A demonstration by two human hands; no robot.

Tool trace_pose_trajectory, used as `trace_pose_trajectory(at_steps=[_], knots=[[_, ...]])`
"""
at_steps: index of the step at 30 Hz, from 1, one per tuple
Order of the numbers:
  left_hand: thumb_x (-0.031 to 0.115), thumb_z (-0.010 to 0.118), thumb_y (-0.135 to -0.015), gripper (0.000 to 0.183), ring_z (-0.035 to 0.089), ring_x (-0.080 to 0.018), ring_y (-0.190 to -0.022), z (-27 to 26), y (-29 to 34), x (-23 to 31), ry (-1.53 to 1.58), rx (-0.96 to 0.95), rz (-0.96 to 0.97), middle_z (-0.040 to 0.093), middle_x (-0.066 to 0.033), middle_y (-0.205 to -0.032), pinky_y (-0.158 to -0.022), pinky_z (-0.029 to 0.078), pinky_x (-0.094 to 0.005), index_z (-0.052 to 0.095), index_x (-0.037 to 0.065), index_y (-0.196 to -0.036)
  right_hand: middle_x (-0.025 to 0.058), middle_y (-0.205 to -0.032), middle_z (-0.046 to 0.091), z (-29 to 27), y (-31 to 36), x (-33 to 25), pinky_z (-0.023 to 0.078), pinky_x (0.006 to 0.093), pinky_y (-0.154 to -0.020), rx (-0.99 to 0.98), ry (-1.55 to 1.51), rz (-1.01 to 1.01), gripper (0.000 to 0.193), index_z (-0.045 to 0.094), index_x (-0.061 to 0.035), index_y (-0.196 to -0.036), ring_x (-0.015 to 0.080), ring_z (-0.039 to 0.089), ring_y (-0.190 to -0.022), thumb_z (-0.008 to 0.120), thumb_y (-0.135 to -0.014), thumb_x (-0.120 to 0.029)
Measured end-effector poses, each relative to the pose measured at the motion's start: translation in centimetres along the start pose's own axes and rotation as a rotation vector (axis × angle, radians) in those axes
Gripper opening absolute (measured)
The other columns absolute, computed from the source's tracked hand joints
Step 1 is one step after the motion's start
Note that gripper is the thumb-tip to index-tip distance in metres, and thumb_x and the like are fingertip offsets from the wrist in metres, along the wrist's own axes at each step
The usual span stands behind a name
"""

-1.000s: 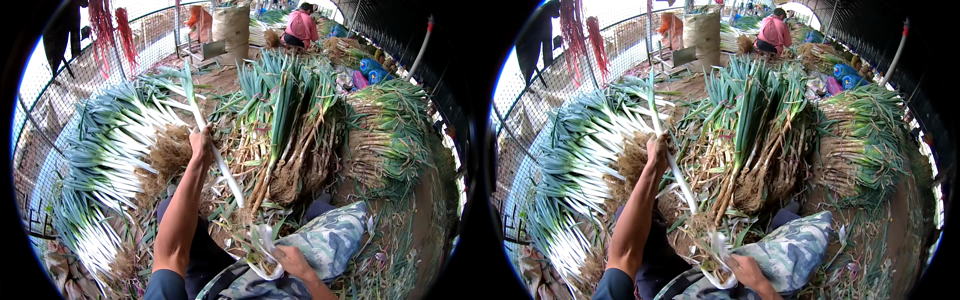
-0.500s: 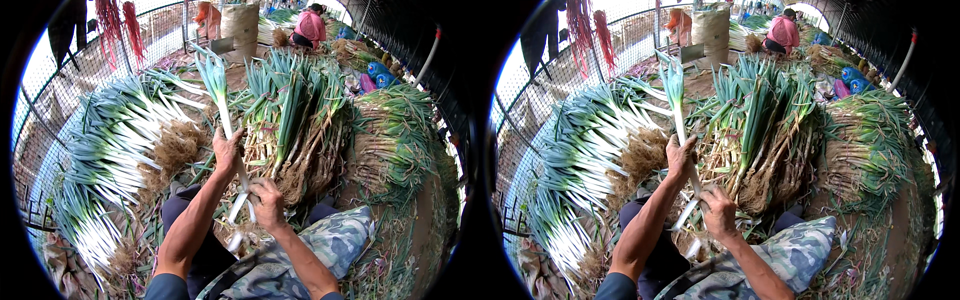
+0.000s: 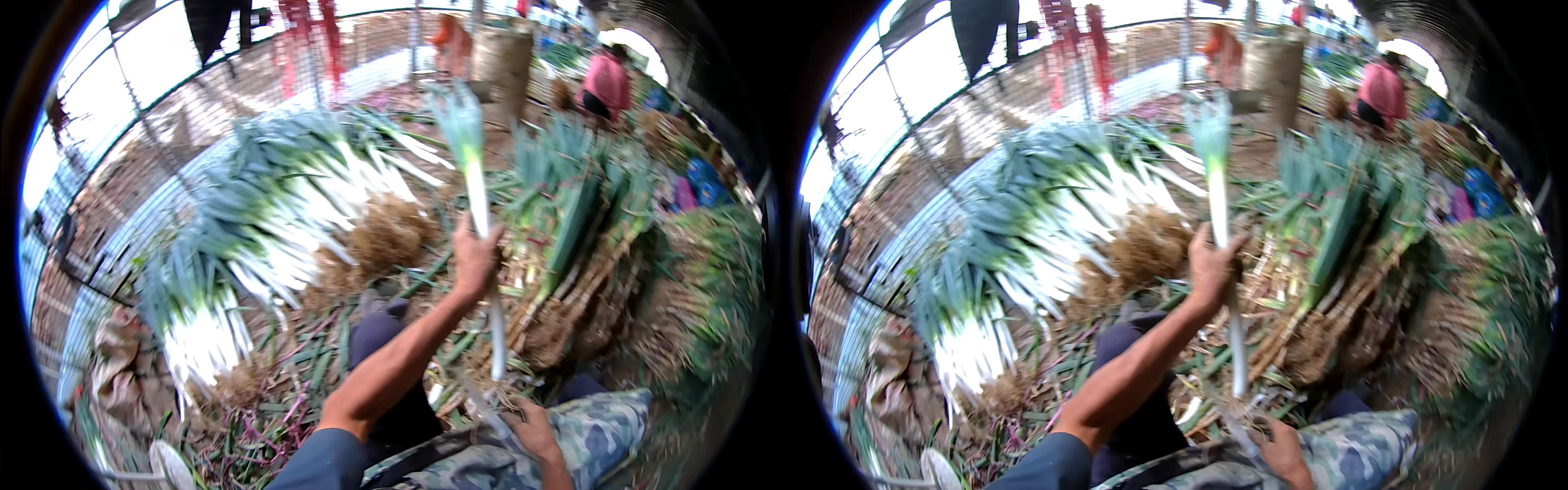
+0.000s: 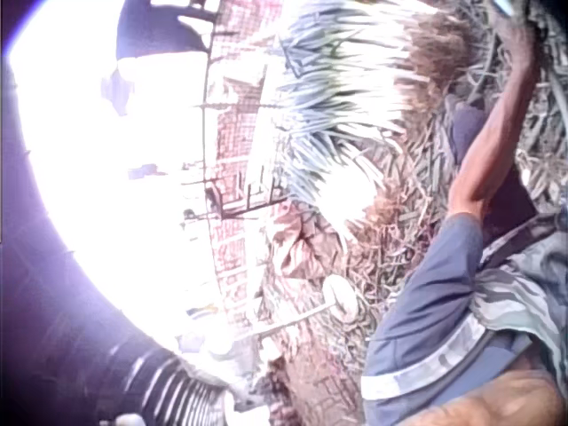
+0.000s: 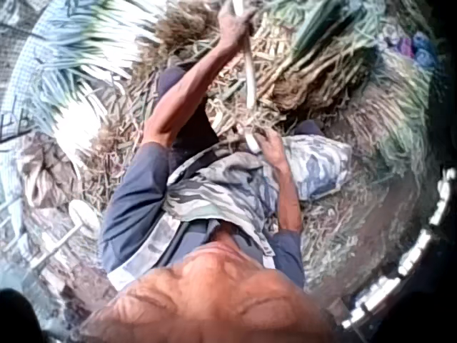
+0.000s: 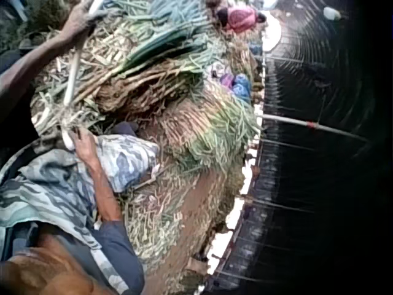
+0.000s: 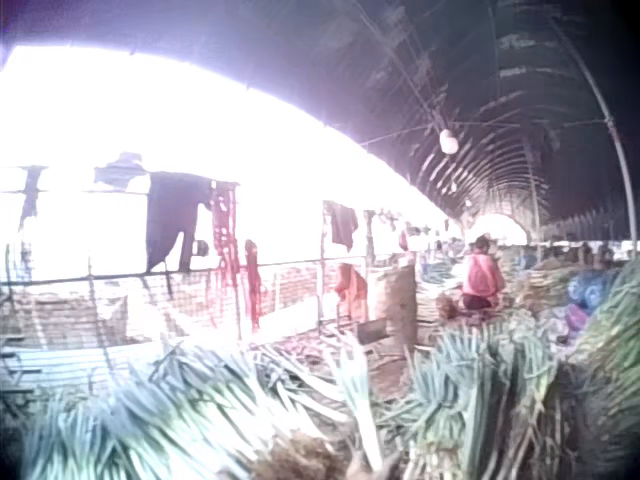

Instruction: The person sits on the ground and repeatedly picks up green onions, peels off the outer layers and roots by hand, and places the cleaned stalks into a pile. The process is repeated continuously throughout the clip.

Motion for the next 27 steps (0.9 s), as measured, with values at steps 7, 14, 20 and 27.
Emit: trace_pose_trajectory(at_steps=[7,14,20,27], knots=[[0.022,0.070,-0.083,0.044,0.053,-0.0102,-0.044,-6.8,4.3,11.1,0.064,0.042,0.149,0.055,-0.0033,-0.065,-0.036,0.047,-0.0238,0.046,0.001,-0.112,0.0171,-0.094,0.068,2.3,-0.8,-2.7,0.050,0.0323,-0.078,-0.169,0.167,-0.081,0.030,0.061,0.0042,-0.105,0.0228,0.066,-0.087,0.065,-0.078,-0.010],[0.029,0.062,-0.089,0.042,0.058,-0.0150,-0.067,-22.8,-7.2,19.0,-0.185,0.394,0.302,0.055,-0.0094,-0.080,-0.053,0.051,-0.0299,0.044,-0.004,-0.109,0.0180,-0.089,0.066,1.9,-2.4,-3.3,0.049,0.0355,-0.073,-0.218,0.212,-0.166,0.027,0.063,0.0027,-0.097,0.0288,0.065,-0.084,0.067,-0.077,-0.014],[0.034,0.055,-0.092,0.065,0.040,-0.0335,-0.126,-19.3,-8.9,14.7,-0.671,0.391,0.364,0.039,-0.0263,-0.136,-0.109,0.029,-0.0411,0.031,-0.008,-0.136,0.0194,-0.088,0.064,2.8,-5.7,-6.6,0.048,0.0375,-0.072,-0.222,0.328,-0.426,0.029,0.063,0.0023,-0.099,0.0332,0.062,-0.080,0.066,-0.076,-0.015],[0.013,0.067,-0.083,0.044,0.054,-0.0274,-0.102,-1.9,-3.2,1.5,-0.174,-0.056,0.300,0.052,-0.0206,-0.111,-0.084,0.046,-0.0363,0.049,-0.004,-0.119,0.0215,-0.093,0.062,7.0,-13.5,-4.5,0.045,0.0458,-0.078,-0.286,0.381,-0.349,0.027,0.064,-0.0025,-0.098,0.0387,0.058,-0.092,0.062,-0.080,-0.023]])
Point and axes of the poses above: each hand's wrist, its own y-axis away from the middle knuckle, its own z-axis out of the palm, x = y × z, the point moved 9 cm from there along -y, towards the middle knuckle
